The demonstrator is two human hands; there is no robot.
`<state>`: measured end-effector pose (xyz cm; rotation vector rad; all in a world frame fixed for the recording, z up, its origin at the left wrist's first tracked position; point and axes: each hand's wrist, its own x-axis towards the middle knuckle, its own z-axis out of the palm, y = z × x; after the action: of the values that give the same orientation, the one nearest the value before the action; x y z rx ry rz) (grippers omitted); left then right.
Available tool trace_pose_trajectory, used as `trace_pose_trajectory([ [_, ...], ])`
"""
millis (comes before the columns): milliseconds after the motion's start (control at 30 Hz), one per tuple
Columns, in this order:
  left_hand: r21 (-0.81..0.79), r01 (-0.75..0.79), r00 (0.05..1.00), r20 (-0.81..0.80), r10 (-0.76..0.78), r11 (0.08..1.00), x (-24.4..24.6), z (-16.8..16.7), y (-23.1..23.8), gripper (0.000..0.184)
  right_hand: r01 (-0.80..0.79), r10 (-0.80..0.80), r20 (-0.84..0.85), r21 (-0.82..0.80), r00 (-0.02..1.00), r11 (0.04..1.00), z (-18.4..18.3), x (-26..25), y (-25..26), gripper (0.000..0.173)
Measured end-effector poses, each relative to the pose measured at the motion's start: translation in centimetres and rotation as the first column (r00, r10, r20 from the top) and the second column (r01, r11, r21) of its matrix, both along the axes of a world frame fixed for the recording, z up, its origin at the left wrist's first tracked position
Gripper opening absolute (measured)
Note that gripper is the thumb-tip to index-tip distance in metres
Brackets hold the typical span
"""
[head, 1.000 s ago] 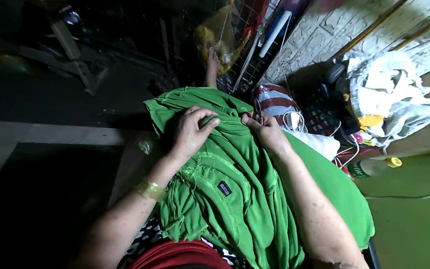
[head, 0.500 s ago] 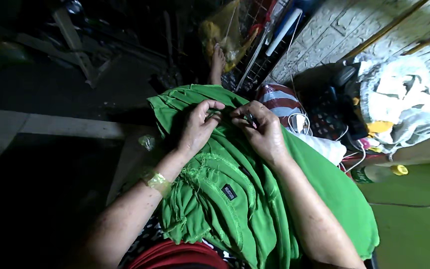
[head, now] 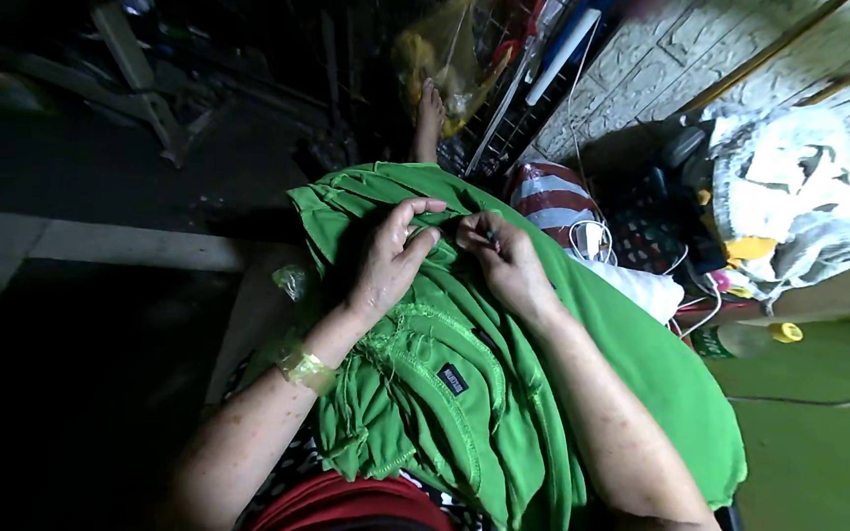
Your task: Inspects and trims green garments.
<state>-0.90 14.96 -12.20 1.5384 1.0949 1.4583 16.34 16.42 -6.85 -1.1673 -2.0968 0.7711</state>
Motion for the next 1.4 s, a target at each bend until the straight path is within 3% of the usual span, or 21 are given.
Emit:
trace_pose_trajectory([
  [67,-0.023,0.020,1.000,0.005,-0.020,1.000,-0.3,-0.1,0.0,0.032,0.002,-0.022,-0.139,-0.143,0.990,0.990,0.6,0.4,0.1,0.012],
  [167,-0.040,0.031,0.999,0.008,-0.031,0.999,-0.5,-0.2,0.1,0.033,-0.082,0.034,-0.228,-0.202,0.973,0.976,1.0,1.4,0.4,0.010],
  [267,-0.026,0.032,0.999,0.018,-0.032,0.999,-0.6,-0.4,0.2,0.032,-0.226,0.204,-0.130,-0.189,0.970,0.956,1.4,2.6,0.1,0.025],
  [433,-0.029,0.042,0.998,0.046,-0.041,0.999,-0.7,-0.3,0.0,0.032,-0.152,0.156,0.161,-0.035,0.975,0.988,2.2,2.9,-1.5,0.026],
  [533,0.010,0.063,0.996,0.064,-0.063,0.998,-0.8,-0.5,0.0,0.032,-0.166,0.146,0.250,0.062,0.957,0.984,1.7,2.5,-1.2,0.025],
  [1067,0.028,0.088,0.993,0.077,-0.090,0.996,-0.8,-0.8,0.1,0.030,-0.183,0.136,0.289,0.142,0.948,0.973,1.1,1.8,-1.0,0.018],
  [1233,0.026,0.072,0.994,0.076,-0.073,0.997,-0.8,-0.9,0.1,0.030,-0.161,0.150,0.208,0.037,0.967,0.986,1.7,2.2,-1.0,0.020],
  [1400,0.030,0.066,0.993,0.093,-0.069,0.997,-0.8,-0.9,0.0,0.031,-0.188,0.179,0.278,0.007,0.944,0.982,2.3,2.4,-1.3,0.023],
])
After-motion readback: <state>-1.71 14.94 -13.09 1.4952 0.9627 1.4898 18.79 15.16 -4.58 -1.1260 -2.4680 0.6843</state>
